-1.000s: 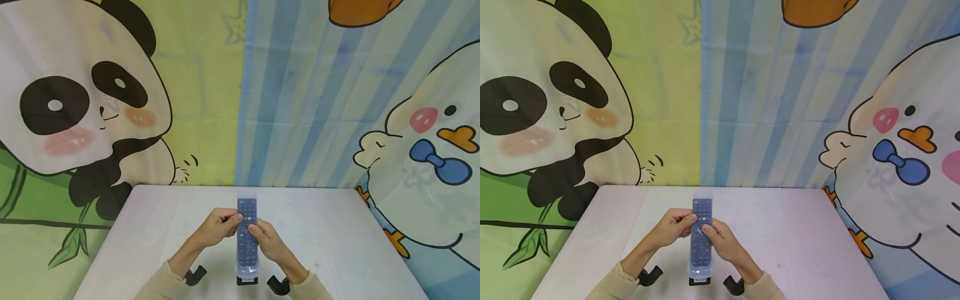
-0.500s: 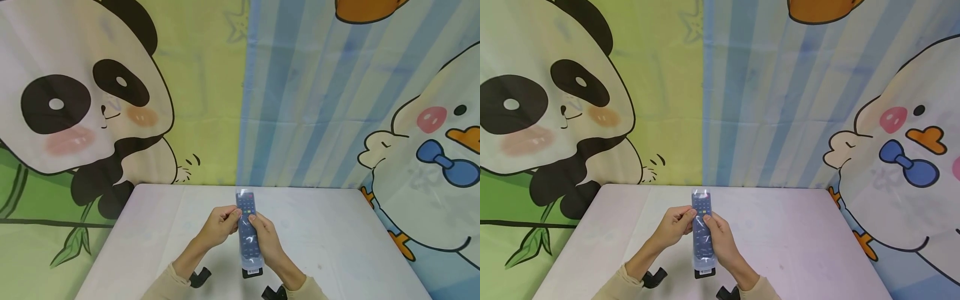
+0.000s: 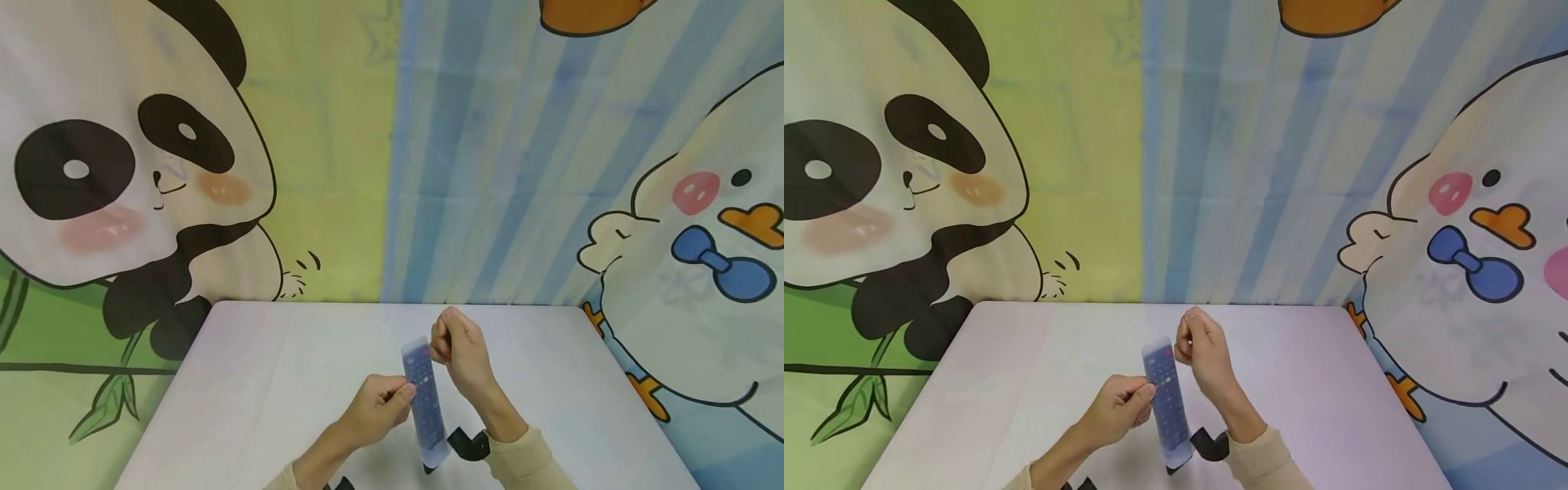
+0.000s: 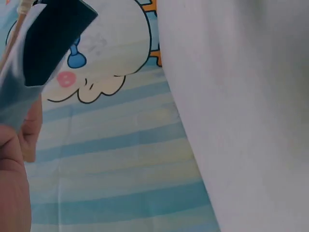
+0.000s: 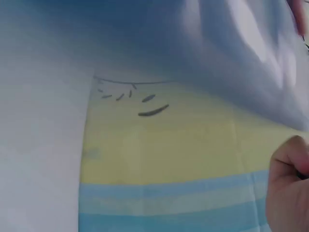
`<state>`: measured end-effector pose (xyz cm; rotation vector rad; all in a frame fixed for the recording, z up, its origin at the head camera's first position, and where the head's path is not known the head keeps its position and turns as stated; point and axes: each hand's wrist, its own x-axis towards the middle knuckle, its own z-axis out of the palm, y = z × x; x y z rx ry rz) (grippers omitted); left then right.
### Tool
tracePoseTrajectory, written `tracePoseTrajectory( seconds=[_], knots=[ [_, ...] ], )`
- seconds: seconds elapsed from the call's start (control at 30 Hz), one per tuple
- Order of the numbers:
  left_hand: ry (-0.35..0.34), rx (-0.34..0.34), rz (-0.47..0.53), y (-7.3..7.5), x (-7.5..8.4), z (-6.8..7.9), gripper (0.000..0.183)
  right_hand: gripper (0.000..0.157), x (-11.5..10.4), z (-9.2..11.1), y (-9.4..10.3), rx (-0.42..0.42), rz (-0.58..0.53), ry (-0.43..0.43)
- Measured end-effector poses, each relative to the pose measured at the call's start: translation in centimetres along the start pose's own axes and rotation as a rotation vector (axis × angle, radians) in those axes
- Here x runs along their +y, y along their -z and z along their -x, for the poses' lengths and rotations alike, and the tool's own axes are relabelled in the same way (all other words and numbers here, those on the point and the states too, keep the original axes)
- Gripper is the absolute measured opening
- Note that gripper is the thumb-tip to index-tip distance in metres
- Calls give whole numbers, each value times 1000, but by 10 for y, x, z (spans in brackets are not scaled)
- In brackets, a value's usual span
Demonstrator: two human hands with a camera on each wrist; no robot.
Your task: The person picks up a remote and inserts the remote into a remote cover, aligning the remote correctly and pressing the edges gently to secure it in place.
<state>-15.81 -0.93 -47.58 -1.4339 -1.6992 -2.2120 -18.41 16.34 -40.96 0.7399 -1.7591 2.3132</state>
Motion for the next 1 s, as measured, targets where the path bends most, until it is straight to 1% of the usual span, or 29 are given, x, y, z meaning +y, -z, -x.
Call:
tracePoseTrajectory(
  seconds=[0.07, 0.1, 0.17, 0.2, 0.3, 0.37, 0.43, 0.53, 0.6, 0.63, 0.67, 0.8, 0.9, 0.93, 1.0],
  knots=[
    [-42, -1, -62, 10, 5, -12, 41, 30, 3, 6, 4, -17, 105, -17],
    [-49, -3, -78, 14, 7, -16, 41, 25, 4, 11, 5, -31, 160, -28],
    [-36, 0, -65, 21, 10, -22, 39, 14, 7, 22, 8, -65, 254, -63],
    [-25, 0, -46, 24, 12, -23, 38, 11, 9, 27, 8, -95, 279, -92],
    [25, 17, -9, 33, 16, -23, 36, 16, 14, 38, 4, -192, 330, -205],
    [54, 35, -8, 39, 19, -22, 36, 20, 19, 39, -4, -228, 363, -255],
    [73, 81, -62, 49, 24, -15, 36, 23, 26, 36, -17, -246, 369, -269],
    [123, 216, -215, 69, 37, 4, 36, 25, 43, 22, -44, -287, 322, -271],
    [170, 310, -296, 75, 42, 14, 35, 26, 51, 14, -56, -312, 297, -273],
    [197, 351, -323, 76, 43, 16, 34, 27, 52, 12, -58, -314, 293, -279],
    [220, 373, -334, 75, 42, 15, 32, 27, 53, 11, -58, -299, 295, -281],
    [277, 434, -329, 61, 31, 10, 23, 27, 46, 14, -45, -213, 335, -284],
    [311, 448, -327, 50, 22, 12, 9, 28, 44, 20, -37, -177, 339, -295],
    [331, 446, -323, 47, 19, 13, 11, 28, 45, 23, -34, -171, 335, -304],
    [375, 429, -306, 41, 13, 17, 21, 27, 48, 28, -30, -162, 340, -324]
  ],
)
